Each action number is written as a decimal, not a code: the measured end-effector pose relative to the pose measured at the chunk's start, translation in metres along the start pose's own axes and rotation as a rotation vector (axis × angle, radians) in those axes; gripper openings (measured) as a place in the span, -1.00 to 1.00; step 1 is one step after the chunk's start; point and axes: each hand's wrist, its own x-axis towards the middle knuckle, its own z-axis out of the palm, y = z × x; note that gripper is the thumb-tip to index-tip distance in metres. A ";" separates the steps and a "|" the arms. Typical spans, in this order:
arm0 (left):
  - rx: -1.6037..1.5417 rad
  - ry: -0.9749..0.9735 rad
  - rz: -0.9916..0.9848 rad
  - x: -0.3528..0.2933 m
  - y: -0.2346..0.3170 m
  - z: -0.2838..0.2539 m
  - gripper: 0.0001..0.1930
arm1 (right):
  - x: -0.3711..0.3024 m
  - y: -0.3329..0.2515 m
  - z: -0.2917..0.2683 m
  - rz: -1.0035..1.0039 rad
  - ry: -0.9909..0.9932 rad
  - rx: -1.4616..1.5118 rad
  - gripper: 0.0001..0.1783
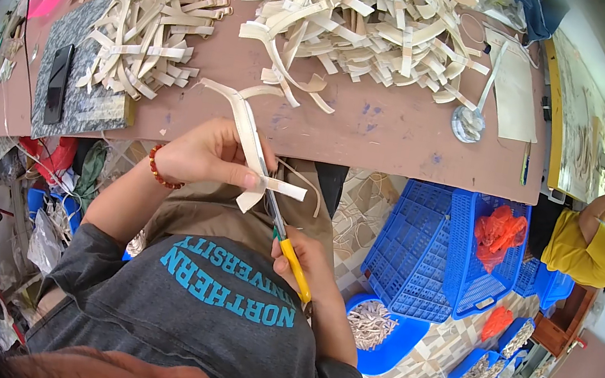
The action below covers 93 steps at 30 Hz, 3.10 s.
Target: The person uses yellow-handled scissors to cut long strips of beige fabric into smaller, uniform pieces. They hold the fabric in their left hand and cut it with their right hand, dropping the finished pieces onto a growing pile on the table. The task is performed continuously throughout the clip.
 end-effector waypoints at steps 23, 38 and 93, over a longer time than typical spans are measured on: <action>-0.009 0.123 0.056 -0.008 0.004 0.015 -0.71 | 0.013 -0.028 0.017 0.072 -0.109 0.115 0.10; -0.004 0.148 0.087 -0.006 0.003 0.013 -0.73 | 0.014 -0.025 0.020 0.077 -0.019 0.114 0.06; -0.026 0.111 0.040 -0.003 0.004 0.005 -0.70 | 0.009 -0.008 0.013 -0.044 0.029 0.097 -0.33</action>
